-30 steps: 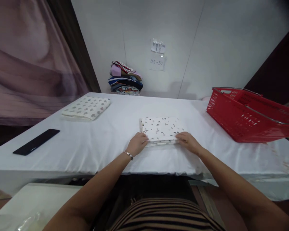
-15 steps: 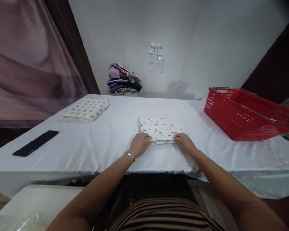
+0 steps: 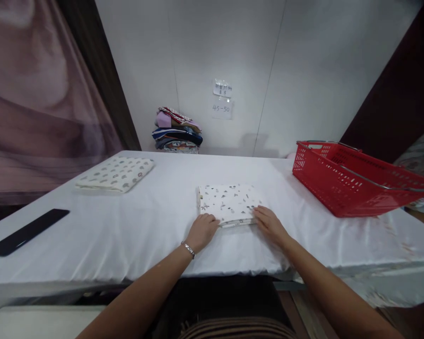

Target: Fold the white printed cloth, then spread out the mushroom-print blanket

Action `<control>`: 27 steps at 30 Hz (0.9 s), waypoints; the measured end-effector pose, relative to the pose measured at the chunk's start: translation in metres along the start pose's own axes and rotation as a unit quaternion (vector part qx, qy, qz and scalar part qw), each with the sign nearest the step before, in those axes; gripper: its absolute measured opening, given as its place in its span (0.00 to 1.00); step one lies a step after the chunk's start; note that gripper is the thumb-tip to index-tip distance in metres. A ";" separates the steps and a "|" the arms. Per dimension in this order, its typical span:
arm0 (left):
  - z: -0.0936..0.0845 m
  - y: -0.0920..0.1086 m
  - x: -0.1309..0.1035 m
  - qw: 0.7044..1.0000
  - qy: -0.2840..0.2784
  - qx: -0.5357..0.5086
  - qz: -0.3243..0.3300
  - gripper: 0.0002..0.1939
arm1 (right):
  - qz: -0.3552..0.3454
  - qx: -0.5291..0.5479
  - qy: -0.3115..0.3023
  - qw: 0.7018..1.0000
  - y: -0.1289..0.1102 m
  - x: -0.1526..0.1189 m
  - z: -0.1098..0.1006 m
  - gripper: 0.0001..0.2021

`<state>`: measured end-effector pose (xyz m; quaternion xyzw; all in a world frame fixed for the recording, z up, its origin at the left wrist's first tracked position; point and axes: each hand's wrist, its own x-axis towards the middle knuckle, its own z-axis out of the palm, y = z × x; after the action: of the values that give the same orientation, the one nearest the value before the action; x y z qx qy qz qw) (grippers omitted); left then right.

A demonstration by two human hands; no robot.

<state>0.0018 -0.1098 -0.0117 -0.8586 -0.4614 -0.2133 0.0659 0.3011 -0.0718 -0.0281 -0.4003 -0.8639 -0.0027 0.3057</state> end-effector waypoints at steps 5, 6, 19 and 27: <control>-0.009 0.005 0.005 1.000 -0.007 -0.019 -0.024 0.10 | 0.002 -0.037 -0.066 0.997 0.005 -0.010 0.001 0.21; -0.011 0.006 0.007 0.999 -0.004 -0.025 -0.031 0.10 | 0.010 -0.038 -0.079 0.996 0.004 -0.009 0.000 0.21; 0.014 0.020 -0.003 0.998 -0.052 -0.025 0.004 0.31 | 0.009 -0.037 -0.182 0.983 -0.032 0.010 0.009 0.26; 0.017 0.021 -0.006 0.997 -0.056 -0.054 -0.008 0.38 | 0.027 -0.021 -0.177 0.984 -0.035 0.060 0.012 0.27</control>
<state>0.0218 -0.1208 -0.0279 -0.8680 -0.4587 -0.1899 -0.0080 0.2408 -0.0514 0.0017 -0.4240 -0.8929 0.0587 0.1393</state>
